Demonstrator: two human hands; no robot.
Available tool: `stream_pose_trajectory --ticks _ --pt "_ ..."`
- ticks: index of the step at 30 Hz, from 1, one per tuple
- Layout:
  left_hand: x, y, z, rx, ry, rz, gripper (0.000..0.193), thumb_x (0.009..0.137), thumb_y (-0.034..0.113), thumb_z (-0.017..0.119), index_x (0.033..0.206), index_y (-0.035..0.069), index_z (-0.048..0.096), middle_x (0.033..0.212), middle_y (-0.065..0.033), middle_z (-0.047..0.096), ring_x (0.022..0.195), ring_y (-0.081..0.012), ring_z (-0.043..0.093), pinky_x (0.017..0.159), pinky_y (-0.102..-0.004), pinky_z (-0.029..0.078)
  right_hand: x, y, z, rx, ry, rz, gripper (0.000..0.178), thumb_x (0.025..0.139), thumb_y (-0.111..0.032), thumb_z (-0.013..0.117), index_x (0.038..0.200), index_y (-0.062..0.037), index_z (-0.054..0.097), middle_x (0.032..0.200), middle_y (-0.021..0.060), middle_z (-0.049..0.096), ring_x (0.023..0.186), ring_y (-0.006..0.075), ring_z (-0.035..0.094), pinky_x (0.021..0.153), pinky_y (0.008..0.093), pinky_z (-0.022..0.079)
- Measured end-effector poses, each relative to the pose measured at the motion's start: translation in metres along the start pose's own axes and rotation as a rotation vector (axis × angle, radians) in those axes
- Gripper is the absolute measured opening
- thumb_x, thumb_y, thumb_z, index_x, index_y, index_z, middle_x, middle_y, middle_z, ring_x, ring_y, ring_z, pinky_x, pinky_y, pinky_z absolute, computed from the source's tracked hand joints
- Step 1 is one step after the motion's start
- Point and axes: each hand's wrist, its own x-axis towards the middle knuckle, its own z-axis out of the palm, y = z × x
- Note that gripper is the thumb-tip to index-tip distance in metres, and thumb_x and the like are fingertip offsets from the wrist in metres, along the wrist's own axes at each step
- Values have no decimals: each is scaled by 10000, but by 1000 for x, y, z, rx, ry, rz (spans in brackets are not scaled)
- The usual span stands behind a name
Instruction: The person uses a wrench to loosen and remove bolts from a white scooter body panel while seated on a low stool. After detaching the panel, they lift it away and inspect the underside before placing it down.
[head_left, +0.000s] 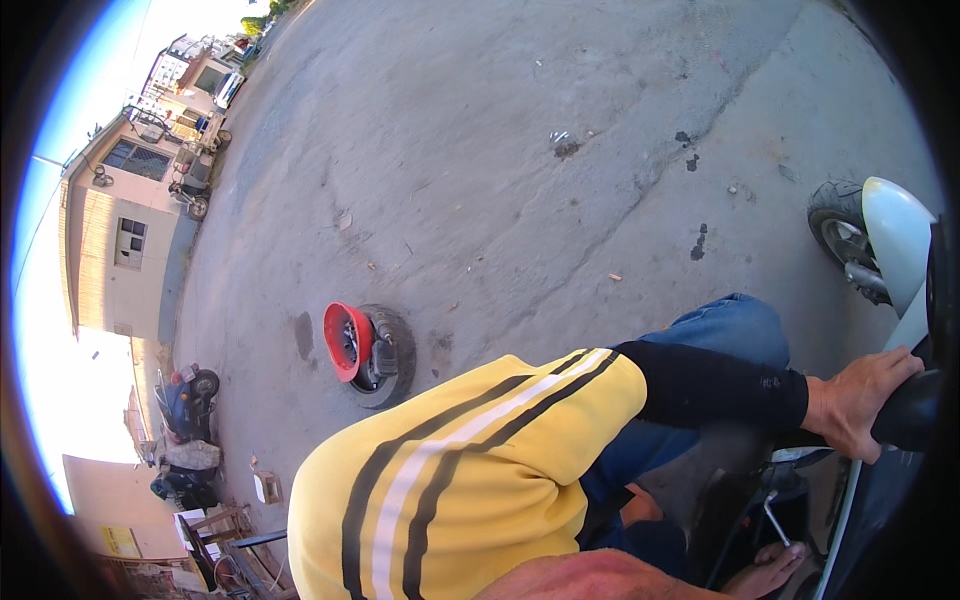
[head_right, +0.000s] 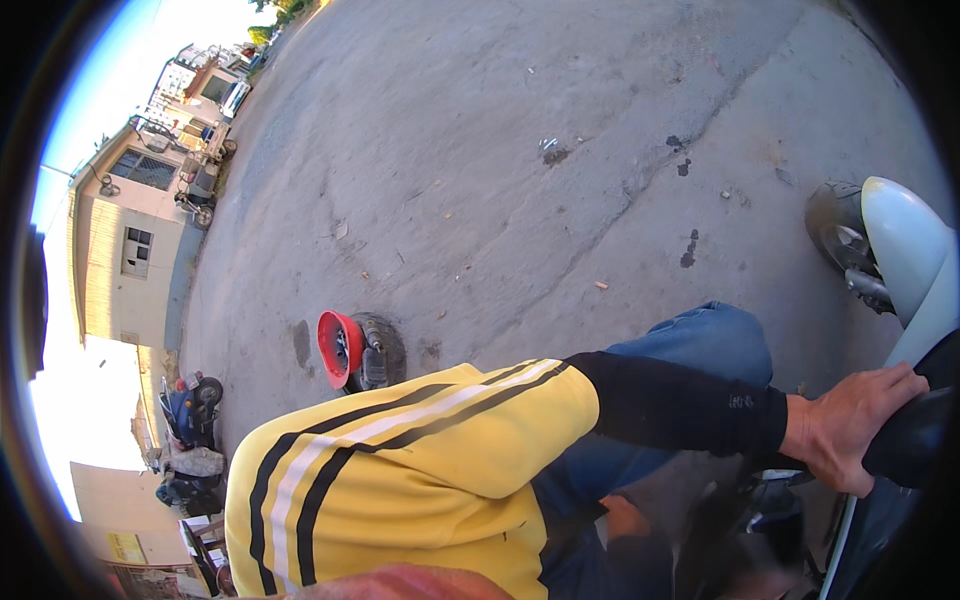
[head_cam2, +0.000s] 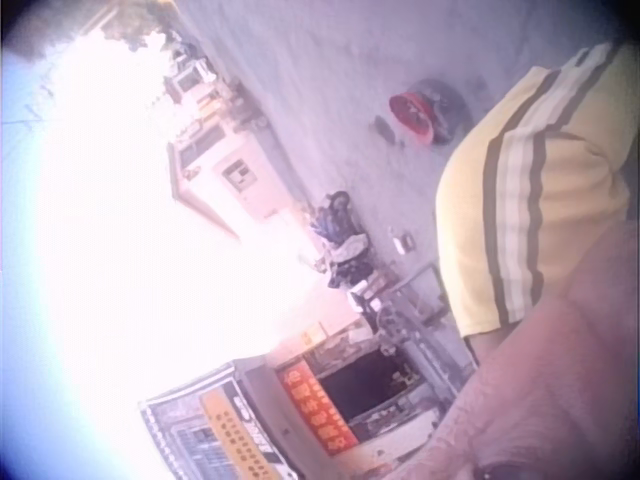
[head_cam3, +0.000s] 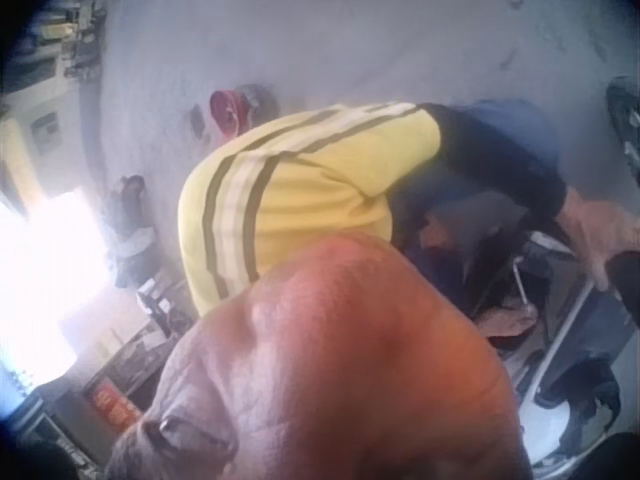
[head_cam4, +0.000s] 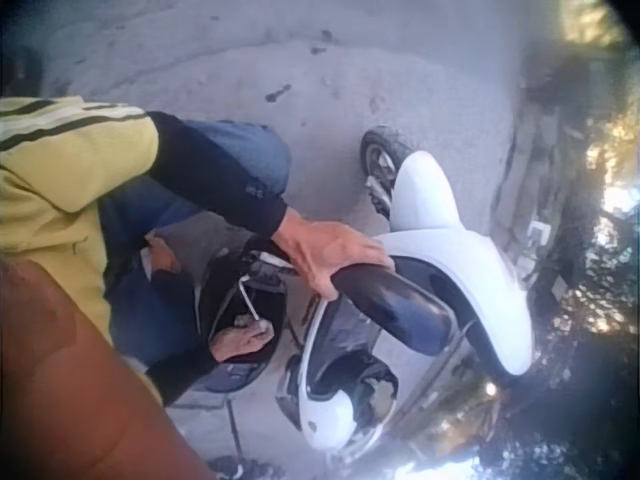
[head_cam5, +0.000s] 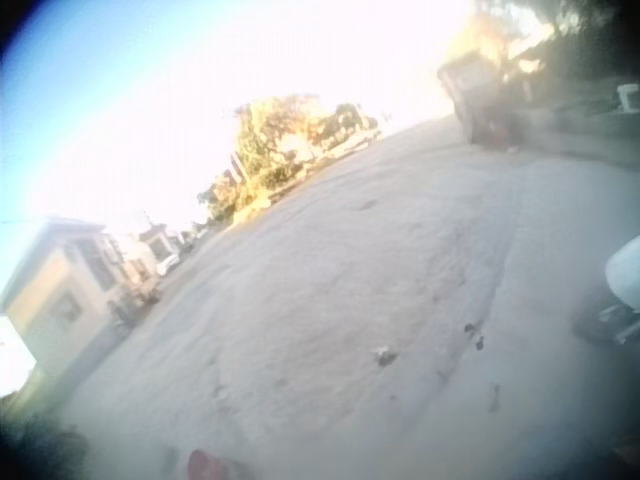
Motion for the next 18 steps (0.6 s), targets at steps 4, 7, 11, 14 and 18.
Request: stream_pose_trajectory --ticks 4,7,11,14,18 --pt "-1 -5 2 22 37 1 866 487 216 760 1232 -63 416 1057 -220 467 948 -420 518 816 -470 472 35 66 -25 -118 350 -378 237 1021 -236 595 931 -21 636 816 132 644 680 249 606 606 376 457" --pt "2 -9 6 21 51 7 867 493 218 760 1238 -63 415 1053 -220 466 942 -417 515 807 -467 471 50 52 -44 357 198 -146 166 897 -128 767 833 -38 643 780 134 661 656 257 632 590 398 473" --pt "3 -6 2 -4 9 12 869 490 221 758 1234 -67 415 1043 -220 462 927 -418 512 805 -471 470 50 32 -46 98 19 -103 172 899 -174 711 788 -56 652 752 117 655 660 256 636 599 393 482" --pt "4 -8 5 6 40 28 870 484 224 753 1228 -72 414 1033 -220 458 914 -419 508 806 -475 469 66 69 -41 -167 -92 -282 171 898 -164 676 757 -68 668 730 96 649 664 255 636 608 386 491" --pt "5 -3 0 -13 20 16 870 480 215 744 1230 -80 415 1036 -225 462 925 -427 513 810 -474 471 77 111 -28 421 -298 42 136 885 -124 722 766 -76 678 699 63 623 642 240 612 626 363 500"
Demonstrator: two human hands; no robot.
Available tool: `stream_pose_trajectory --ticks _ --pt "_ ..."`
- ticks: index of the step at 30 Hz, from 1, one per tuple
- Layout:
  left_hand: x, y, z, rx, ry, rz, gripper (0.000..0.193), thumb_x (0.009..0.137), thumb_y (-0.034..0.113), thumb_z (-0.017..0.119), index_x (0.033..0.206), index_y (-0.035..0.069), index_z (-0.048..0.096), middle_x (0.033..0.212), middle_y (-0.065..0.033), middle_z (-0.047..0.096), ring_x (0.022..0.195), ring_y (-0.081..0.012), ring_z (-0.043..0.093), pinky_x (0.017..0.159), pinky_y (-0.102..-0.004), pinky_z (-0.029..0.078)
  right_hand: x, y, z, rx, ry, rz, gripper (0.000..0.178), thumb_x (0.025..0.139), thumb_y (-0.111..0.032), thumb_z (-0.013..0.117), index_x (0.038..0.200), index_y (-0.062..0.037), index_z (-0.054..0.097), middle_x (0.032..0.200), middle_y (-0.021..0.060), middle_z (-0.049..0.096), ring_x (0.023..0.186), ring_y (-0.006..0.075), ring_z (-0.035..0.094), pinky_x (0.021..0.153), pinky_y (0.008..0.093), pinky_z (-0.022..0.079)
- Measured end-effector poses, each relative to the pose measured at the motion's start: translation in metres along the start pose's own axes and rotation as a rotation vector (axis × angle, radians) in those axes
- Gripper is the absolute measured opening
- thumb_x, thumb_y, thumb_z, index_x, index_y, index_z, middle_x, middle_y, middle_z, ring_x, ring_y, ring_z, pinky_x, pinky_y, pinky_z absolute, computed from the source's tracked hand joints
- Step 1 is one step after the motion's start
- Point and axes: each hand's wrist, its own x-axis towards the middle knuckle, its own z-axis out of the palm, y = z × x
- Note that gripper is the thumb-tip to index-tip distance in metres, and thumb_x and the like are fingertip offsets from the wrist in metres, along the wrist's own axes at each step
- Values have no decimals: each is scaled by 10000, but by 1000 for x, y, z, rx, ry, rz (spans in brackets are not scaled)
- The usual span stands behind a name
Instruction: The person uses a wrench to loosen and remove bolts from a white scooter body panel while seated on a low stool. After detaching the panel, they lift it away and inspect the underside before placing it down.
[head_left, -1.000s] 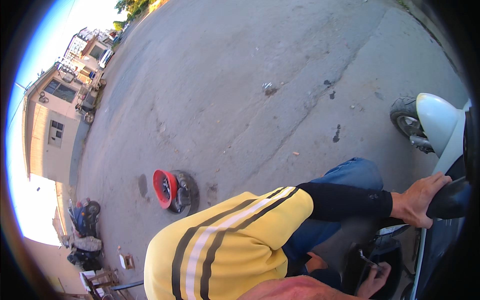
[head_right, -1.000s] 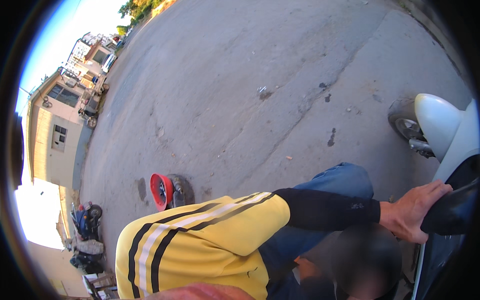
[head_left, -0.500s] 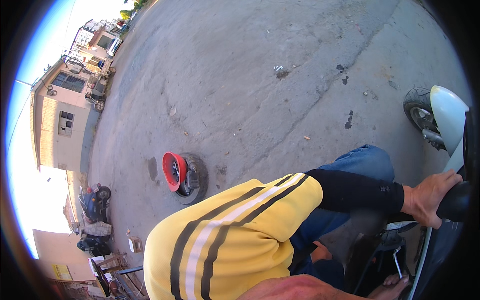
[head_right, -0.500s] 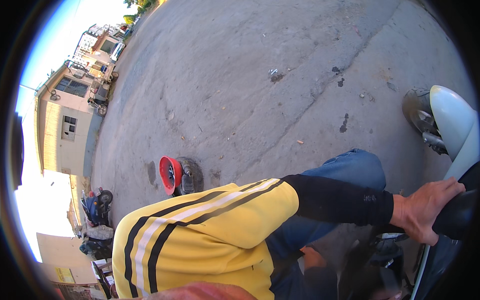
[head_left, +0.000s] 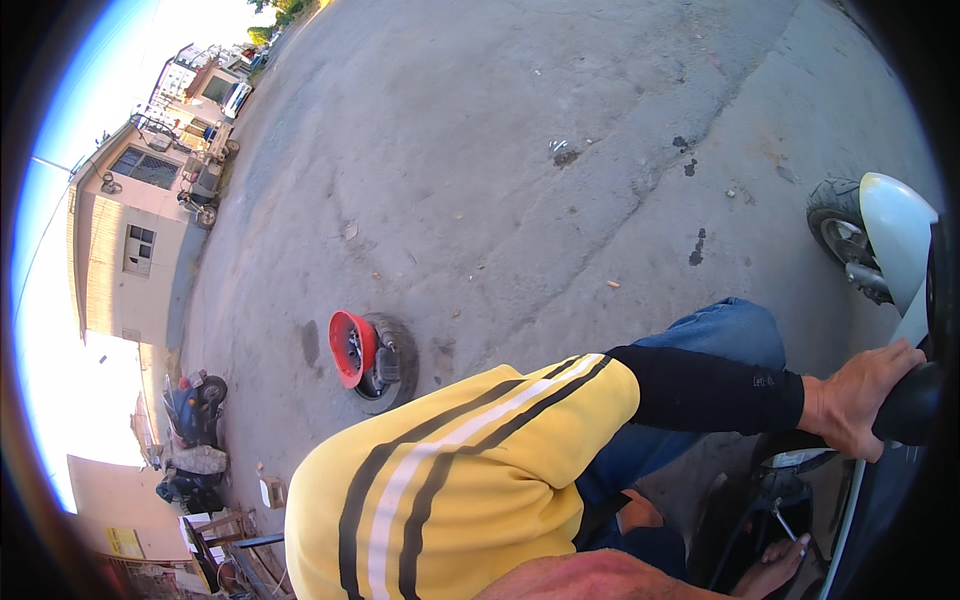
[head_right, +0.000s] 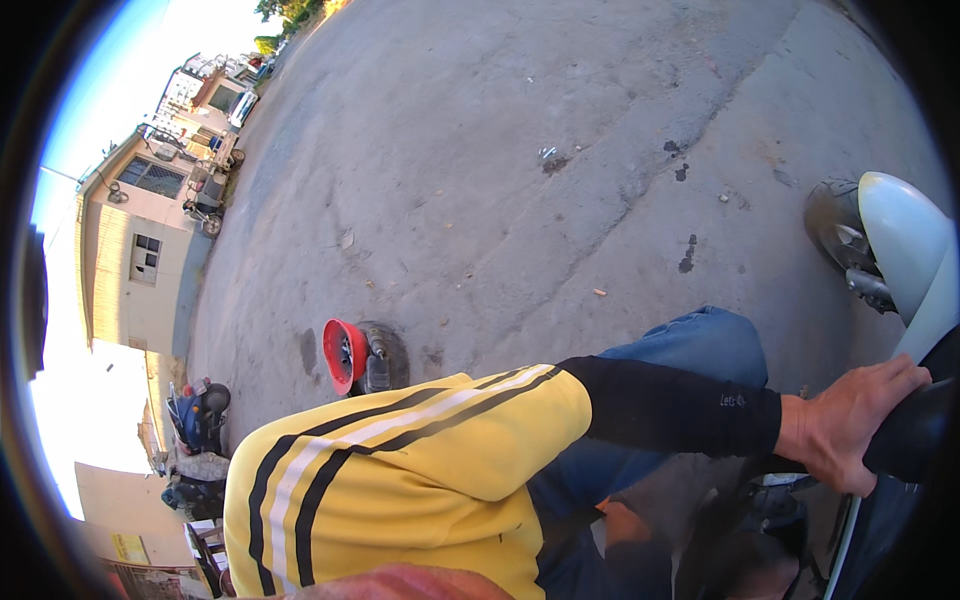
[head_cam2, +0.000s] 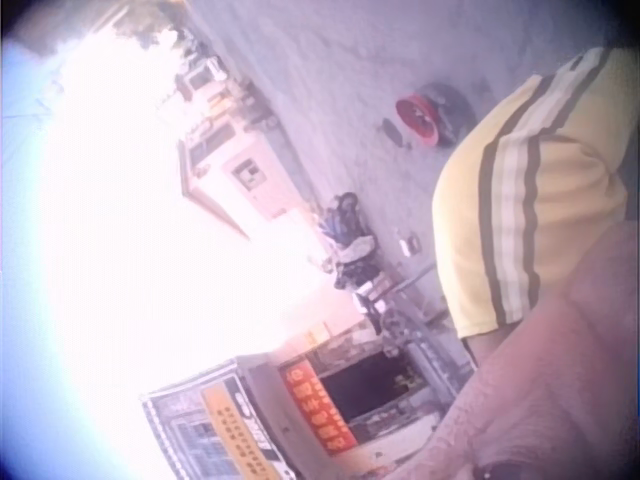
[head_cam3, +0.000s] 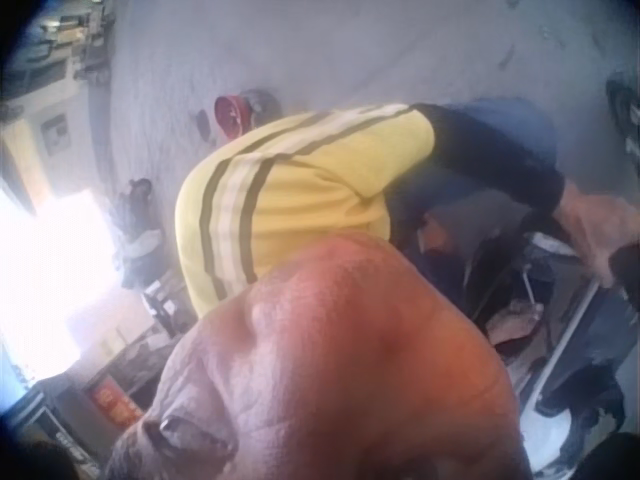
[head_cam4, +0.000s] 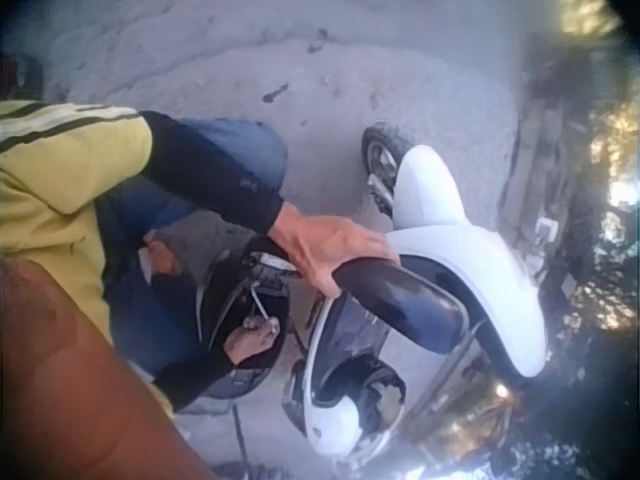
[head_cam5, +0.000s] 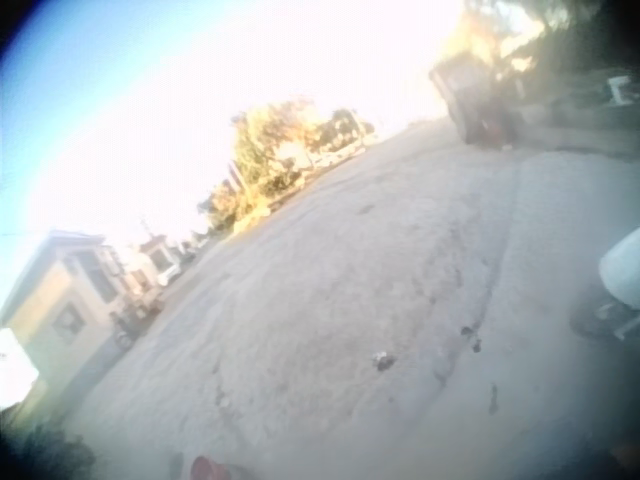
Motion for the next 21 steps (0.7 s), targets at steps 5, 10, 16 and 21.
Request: stream_pose_trajectory --ticks 5,10,16,21 --pt "0 5 2 -18 22 -2 865 504 178 740 1266 -80 421 1078 -231 478 974 -429 531 835 -483 475 -9 -10 -20 841 369 548 167 947 -209 735 881 -82 648 679 27 559 627 185 555 656 304 493" --pt "3 31 -19 -102 -42 -79 851 580 121 741 1347 -47 413 1136 -222 489 1025 -410 550 900 -439 481 -30 -42 29 538 263 223 242 1058 -284 581 960 -67 626 822 -1 496 754 136 505 684 285 461" --pt "9 39 -18 -92 -48 -69 858 620 138 746 1384 -34 395 1127 -221 486 1019 -423 560 929 -425 473 -26 -44 28 222 351 79 281 1087 -298 525 1035 -38 619 830 23 500 743 117 481 659 269 419" --pt "9 42 -21 -74 -114 -146 883 629 108 755 1425 -12 392 1199 -191 515 1115 -375 586 999 -393 465 -26 -30 33 -33 362 -34 243 1085 -275 547 1036 -44 605 755 -5 469 655 73 423 580 240 350"
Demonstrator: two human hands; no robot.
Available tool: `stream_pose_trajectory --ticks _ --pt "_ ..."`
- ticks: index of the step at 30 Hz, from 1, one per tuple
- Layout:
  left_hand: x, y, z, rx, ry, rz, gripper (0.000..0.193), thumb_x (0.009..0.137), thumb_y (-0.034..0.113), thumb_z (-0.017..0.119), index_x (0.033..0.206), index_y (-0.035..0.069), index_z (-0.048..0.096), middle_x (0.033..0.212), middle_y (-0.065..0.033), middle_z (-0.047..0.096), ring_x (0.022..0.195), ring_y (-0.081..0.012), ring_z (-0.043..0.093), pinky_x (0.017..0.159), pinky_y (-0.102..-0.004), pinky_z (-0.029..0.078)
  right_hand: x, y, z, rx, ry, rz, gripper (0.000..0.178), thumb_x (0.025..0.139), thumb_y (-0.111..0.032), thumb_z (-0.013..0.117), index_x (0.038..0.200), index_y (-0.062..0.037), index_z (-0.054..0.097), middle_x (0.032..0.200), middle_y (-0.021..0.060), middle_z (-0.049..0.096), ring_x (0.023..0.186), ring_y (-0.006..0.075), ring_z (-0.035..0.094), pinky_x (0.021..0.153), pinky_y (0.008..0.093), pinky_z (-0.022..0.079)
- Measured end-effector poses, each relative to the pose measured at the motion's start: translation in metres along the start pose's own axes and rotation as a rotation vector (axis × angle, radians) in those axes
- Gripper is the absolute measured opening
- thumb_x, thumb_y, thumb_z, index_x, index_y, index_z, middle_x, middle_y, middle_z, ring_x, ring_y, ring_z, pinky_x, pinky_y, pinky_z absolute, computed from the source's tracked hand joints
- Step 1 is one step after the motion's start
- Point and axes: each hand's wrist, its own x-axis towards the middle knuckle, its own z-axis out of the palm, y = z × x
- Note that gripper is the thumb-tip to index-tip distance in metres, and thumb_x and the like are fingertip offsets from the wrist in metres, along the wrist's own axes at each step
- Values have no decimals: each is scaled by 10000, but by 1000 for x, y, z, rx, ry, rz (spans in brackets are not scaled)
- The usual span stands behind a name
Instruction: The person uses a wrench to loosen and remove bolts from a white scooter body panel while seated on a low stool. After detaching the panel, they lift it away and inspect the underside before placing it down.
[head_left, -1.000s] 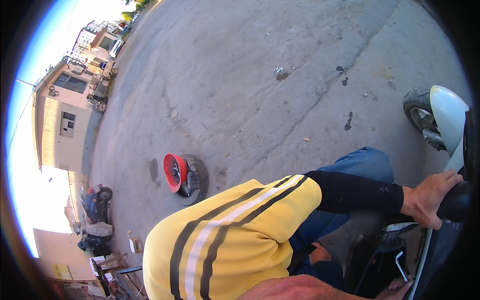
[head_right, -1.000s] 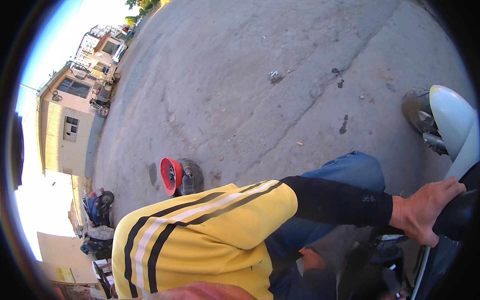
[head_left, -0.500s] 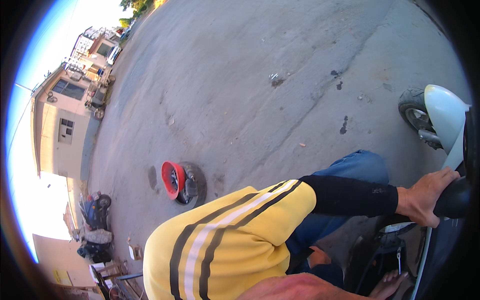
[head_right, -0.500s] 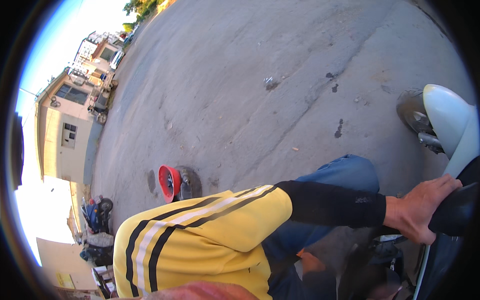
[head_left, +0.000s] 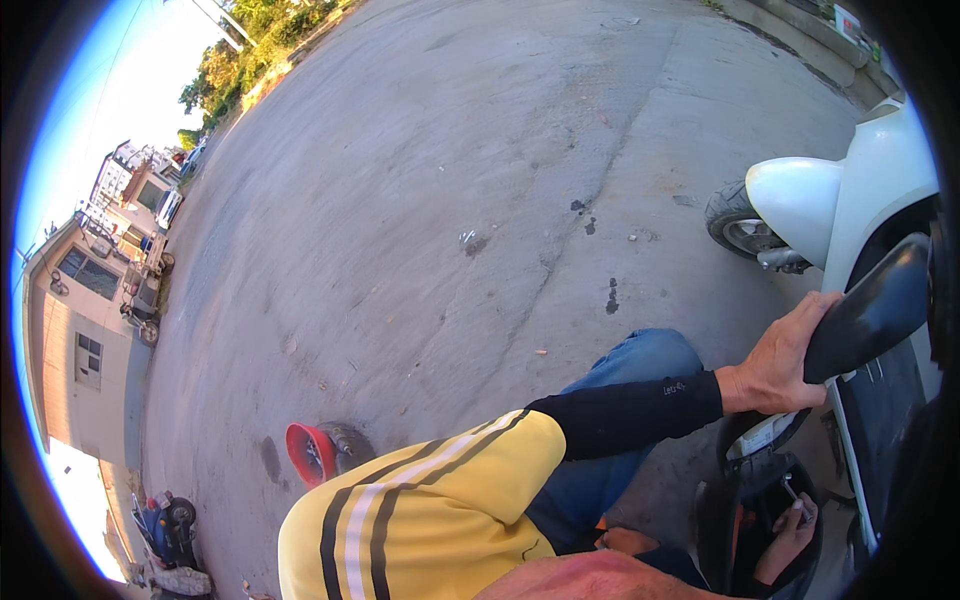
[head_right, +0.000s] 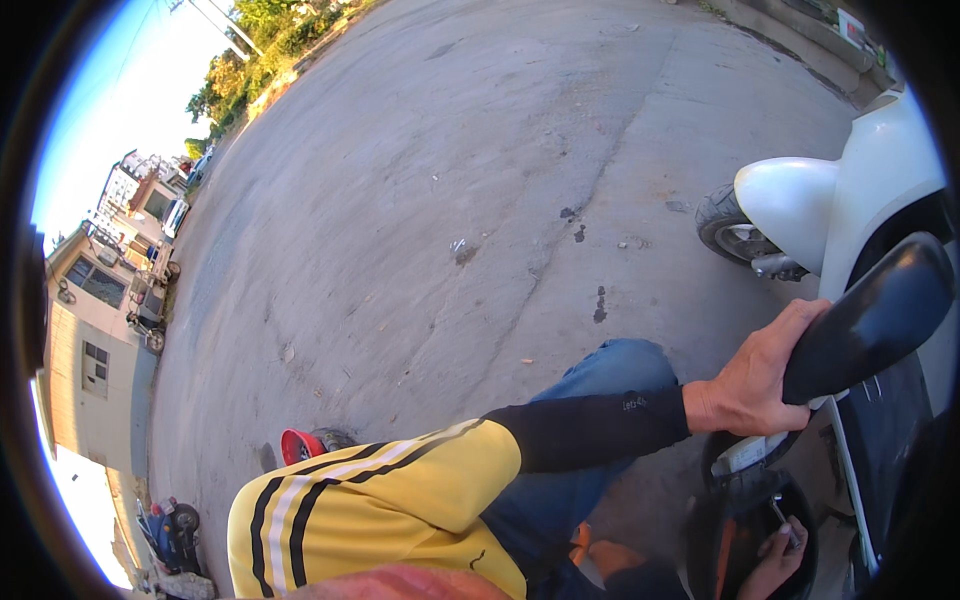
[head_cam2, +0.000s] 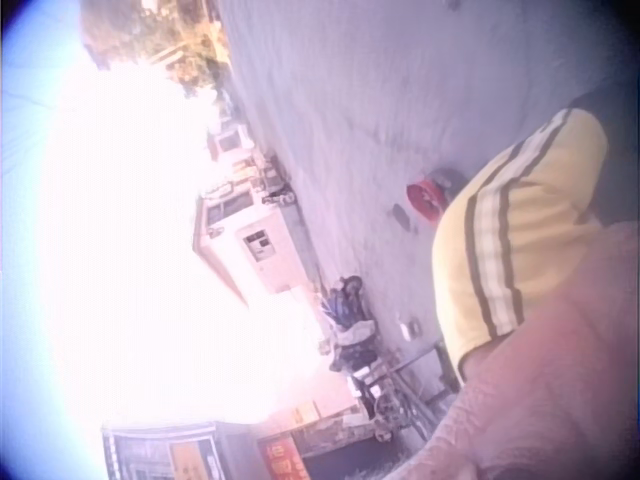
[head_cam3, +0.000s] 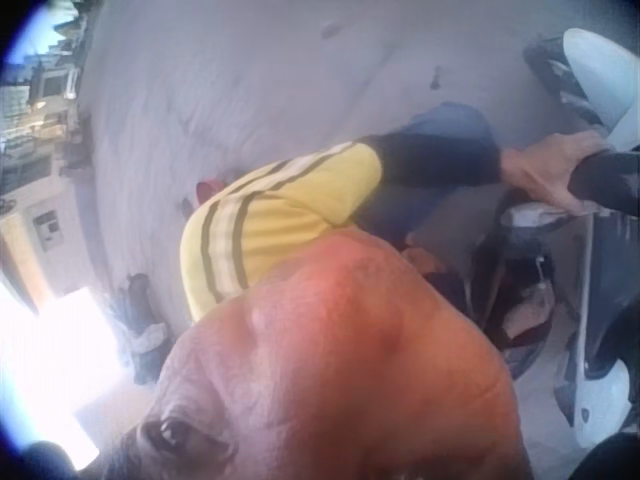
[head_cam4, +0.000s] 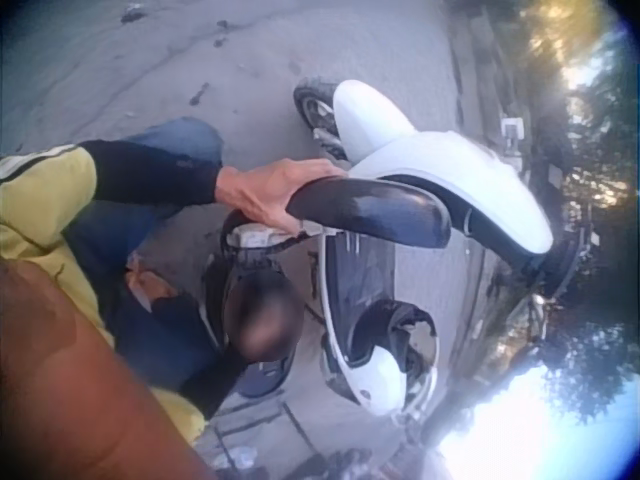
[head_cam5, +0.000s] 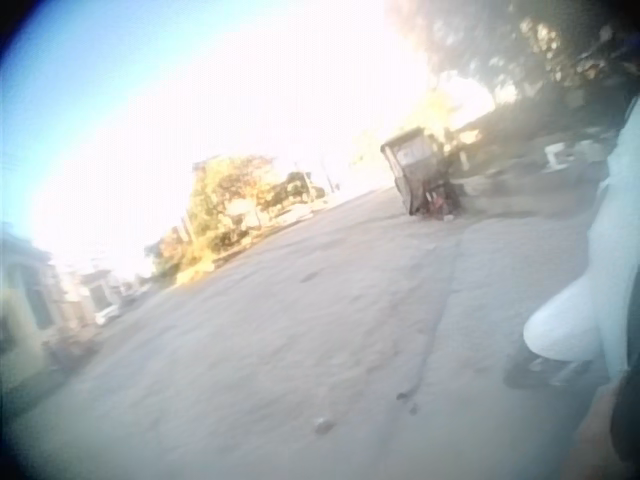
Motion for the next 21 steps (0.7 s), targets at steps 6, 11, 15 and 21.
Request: stream_pose_trajectory --ticks 6,11,15,21 --pt "-3 8 -8 9 7 -37 895 644 119 741 1452 -6 377 1218 -196 529 1135 -347 584 1022 -381 453 -1 18 11 -372 20 -308 223 1080 -238 547 992 -36 576 762 19 491 665 79 442 566 249 358" --pt "1 10 -6 -8 -26 -72 880 649 110 719 1454 14 379 1209 -183 539 1119 -331 586 1013 -365 450 -4 4 16 -19 16 -2 205 1076 -227 549 1014 -41 610 727 -25 474 605 46 385 528 218 288" --pt "0 9 -7 -9 -17 -77 855 657 89 704 1450 18 391 1216 -170 539 1124 -307 577 1014 -349 442 -9 -17 26 54 -38 86 192 1062 -209 566 1076 -32 639 723 -31 483 603 46 407 539 209 308" --pt "1 9 -4 -52 -21 -87 860 660 76 696 1463 15 393 1225 -158 546 1161 -260 559 1033 -326 421 -5 -7 21 76 -123 34 191 1039 -175 595 1127 -9 630 734 -15 510 606 56 428 574 215 345"
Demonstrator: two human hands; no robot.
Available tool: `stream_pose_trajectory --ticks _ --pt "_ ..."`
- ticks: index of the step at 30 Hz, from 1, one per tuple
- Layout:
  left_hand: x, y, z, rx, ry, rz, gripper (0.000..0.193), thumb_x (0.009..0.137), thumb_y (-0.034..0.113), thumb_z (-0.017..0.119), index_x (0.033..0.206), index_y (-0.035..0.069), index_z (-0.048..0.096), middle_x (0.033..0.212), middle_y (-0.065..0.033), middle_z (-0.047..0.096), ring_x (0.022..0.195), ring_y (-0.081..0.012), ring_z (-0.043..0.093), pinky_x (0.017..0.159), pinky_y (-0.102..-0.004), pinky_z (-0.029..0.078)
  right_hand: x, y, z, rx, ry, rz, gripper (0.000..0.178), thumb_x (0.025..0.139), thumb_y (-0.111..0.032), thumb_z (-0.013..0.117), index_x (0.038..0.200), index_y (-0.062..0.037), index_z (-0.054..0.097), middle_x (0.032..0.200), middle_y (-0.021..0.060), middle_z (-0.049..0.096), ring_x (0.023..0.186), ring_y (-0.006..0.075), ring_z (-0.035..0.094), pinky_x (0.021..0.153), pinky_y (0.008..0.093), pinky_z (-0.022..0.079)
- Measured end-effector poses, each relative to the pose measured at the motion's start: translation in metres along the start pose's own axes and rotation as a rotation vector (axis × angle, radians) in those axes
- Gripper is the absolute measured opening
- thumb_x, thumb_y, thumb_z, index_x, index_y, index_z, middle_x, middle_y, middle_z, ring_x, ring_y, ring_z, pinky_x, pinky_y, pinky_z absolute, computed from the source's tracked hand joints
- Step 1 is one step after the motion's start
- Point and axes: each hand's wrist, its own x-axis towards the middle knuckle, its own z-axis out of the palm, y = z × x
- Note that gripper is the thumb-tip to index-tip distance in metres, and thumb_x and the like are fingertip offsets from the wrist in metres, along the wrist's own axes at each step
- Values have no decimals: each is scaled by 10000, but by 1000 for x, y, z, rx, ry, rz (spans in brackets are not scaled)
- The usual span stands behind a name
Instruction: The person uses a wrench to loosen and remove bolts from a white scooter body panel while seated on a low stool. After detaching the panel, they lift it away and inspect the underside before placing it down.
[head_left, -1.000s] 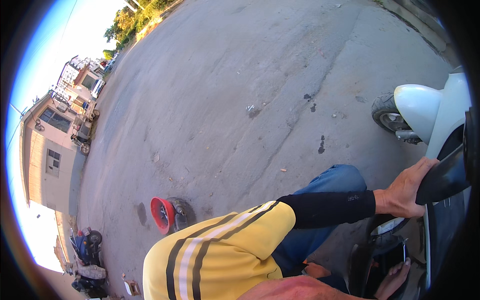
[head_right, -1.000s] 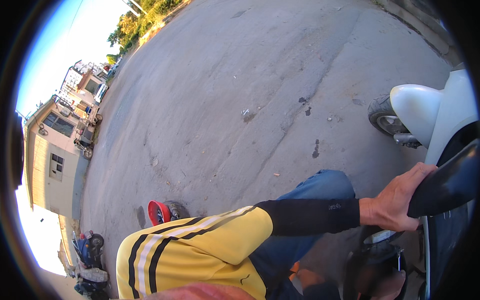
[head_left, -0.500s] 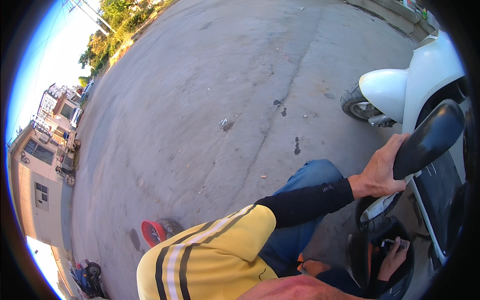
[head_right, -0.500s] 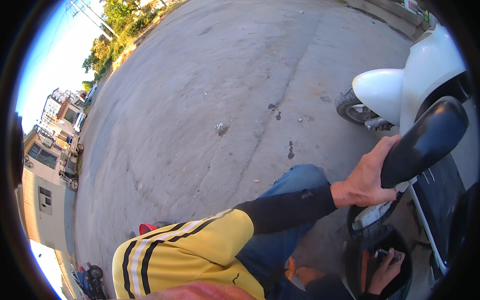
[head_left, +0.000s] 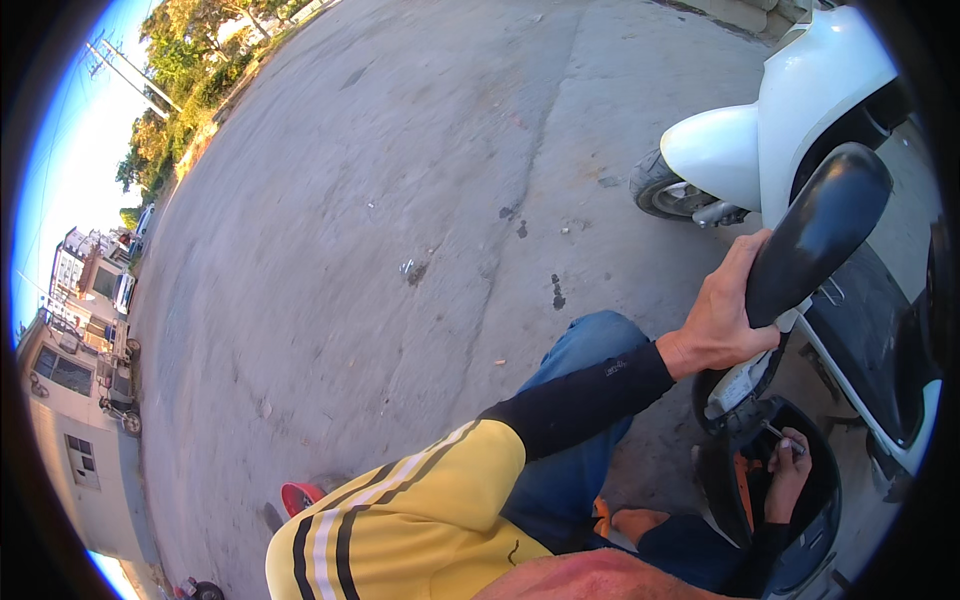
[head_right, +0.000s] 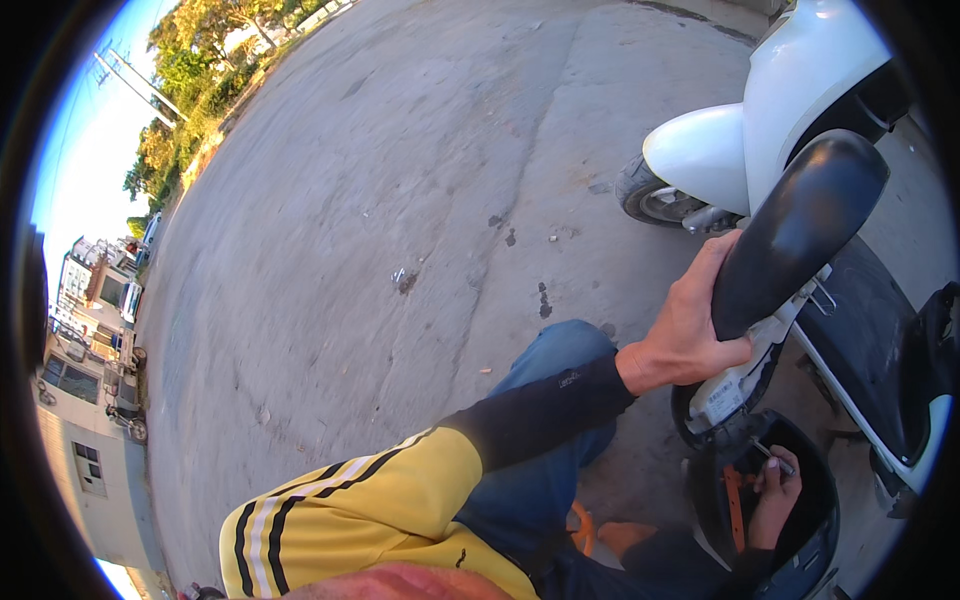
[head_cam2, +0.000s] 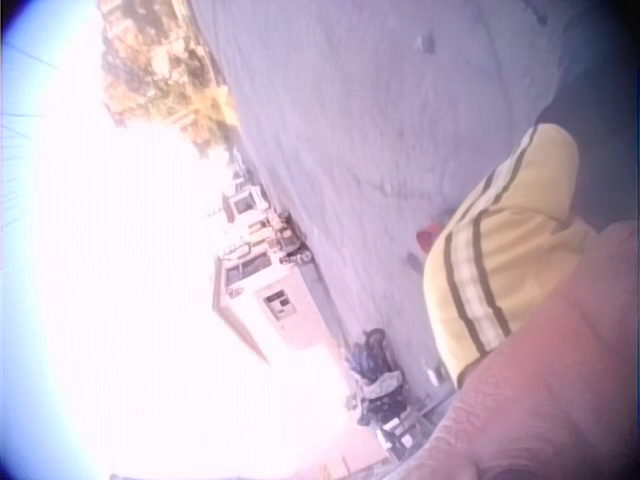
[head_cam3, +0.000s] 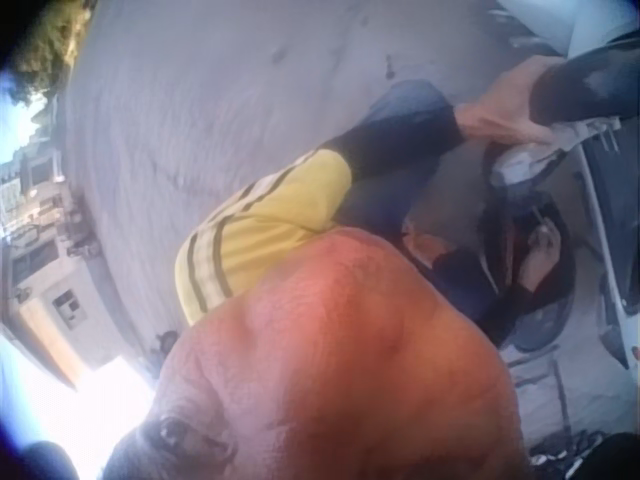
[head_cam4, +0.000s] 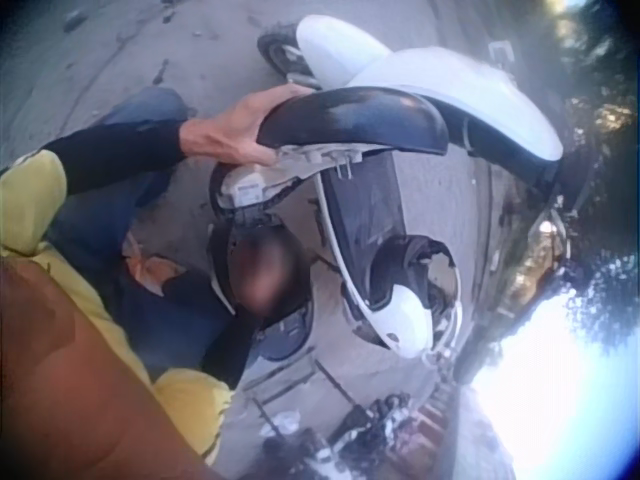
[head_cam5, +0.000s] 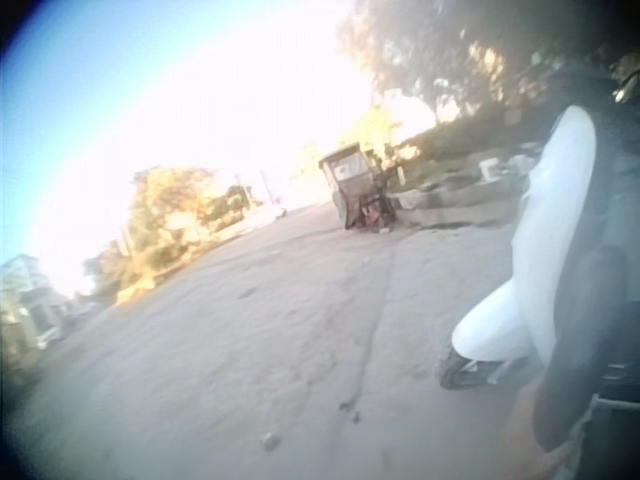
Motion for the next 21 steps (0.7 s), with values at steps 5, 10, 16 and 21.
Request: stream_pose_trajectory --ticks 5,10,16,21 --pt "0 3 0 -6 -12 -6 875 668 68 688 1484 10 379 1273 -170 549 1208 -247 547 1056 -322 408 0 4 0 -61 30 -28 138 1040 -156 599 1066 -20 597 726 -6 520 608 58 456 563 238 377" --pt "-2 2 -4 2 -4 -10 884 669 55 697 1488 -10 369 1296 -173 552 1235 -238 541 1075 -321 403 -3 11 7 -192 74 -97 145 1051 -152 587 964 -39 561 705 -6 519 590 53 466 533 248 385" --pt "5 0 -4 -2 -14 -25 901 665 38 703 1492 -34 352 1323 -165 547 1259 -232 523 1089 -324 397 1 5 11 -144 89 -39 162 1044 -150 592 915 -52 575 677 -22 502 584 44 472 520 238 370" --pt "19 -24 -12 5 6 45 781 644 102 755 1353 -44 462 1209 -159 568 1138 -267 560 1034 -358 444 37 -12 21 9 9 13 115 1044 -168 576 1012 -89 654 724 -69 489 611 25 416 536 211 321"
